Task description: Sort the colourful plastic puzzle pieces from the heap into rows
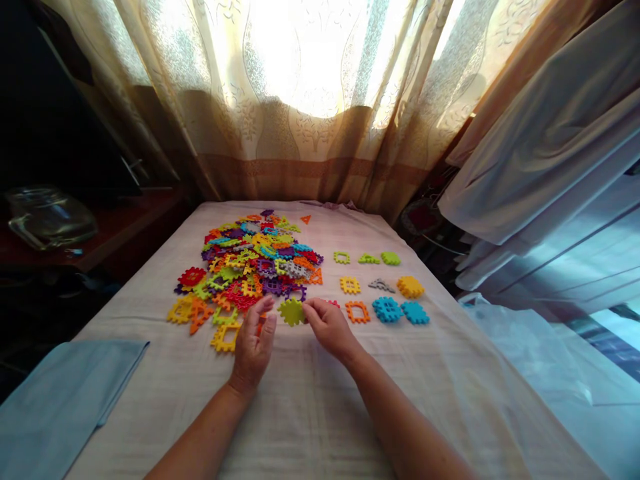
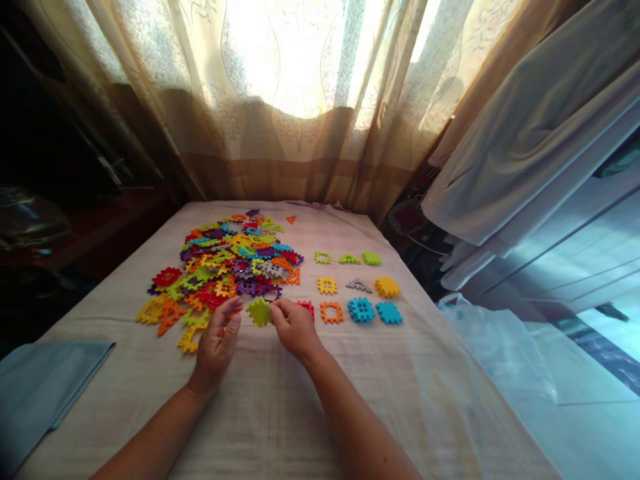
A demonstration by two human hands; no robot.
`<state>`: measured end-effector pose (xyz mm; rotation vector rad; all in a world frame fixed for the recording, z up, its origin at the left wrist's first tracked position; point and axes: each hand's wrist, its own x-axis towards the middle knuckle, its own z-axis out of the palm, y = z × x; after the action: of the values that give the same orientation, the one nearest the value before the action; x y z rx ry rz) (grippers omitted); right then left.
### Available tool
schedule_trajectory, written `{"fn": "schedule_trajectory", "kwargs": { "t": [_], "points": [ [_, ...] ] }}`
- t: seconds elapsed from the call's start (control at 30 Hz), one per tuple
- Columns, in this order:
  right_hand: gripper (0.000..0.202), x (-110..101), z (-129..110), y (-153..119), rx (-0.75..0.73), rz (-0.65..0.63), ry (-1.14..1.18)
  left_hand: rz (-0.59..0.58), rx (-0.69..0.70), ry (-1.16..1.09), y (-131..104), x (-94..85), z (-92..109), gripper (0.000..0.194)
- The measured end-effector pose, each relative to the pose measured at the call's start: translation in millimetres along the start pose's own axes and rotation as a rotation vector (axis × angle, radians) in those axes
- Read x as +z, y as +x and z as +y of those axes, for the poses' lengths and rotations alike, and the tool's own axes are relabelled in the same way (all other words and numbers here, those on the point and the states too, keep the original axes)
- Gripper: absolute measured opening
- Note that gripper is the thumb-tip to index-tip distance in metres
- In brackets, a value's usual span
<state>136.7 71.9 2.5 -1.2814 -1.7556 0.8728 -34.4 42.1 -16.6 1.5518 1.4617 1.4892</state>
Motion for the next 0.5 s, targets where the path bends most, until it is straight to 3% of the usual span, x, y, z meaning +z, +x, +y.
{"fn": "schedule_trajectory", "kwargs": {
  "t": [0.07, 0.17, 0.4, 0.5],
  "points": [
    [0.028, -1.2, 4.0, 1.2, 0.163, -0.01, 0.182, -0.088, -0.085, -0.085, 0.2, 2.6, 0.6, 0.042],
    [0.031, -0.3, 8.0, 2.0, 0.286, -0.012, 0.315, -0.124, -0.208, -0.182, 3.1, 5.0, 2.1, 0.045],
    [0.031, 5.4, 4.4, 1.3, 0.351, 0.001, 0.392, -0.202, -0.306, -0.25, 7.0, 5.3, 5.3, 0.049],
    [0.03, 5.0, 2.6, -1.7, 0.297, 0.045, 0.327, -0.177, -0.343, -0.266, 7.7, 5.3, 5.7, 0.047]
  ]
}}
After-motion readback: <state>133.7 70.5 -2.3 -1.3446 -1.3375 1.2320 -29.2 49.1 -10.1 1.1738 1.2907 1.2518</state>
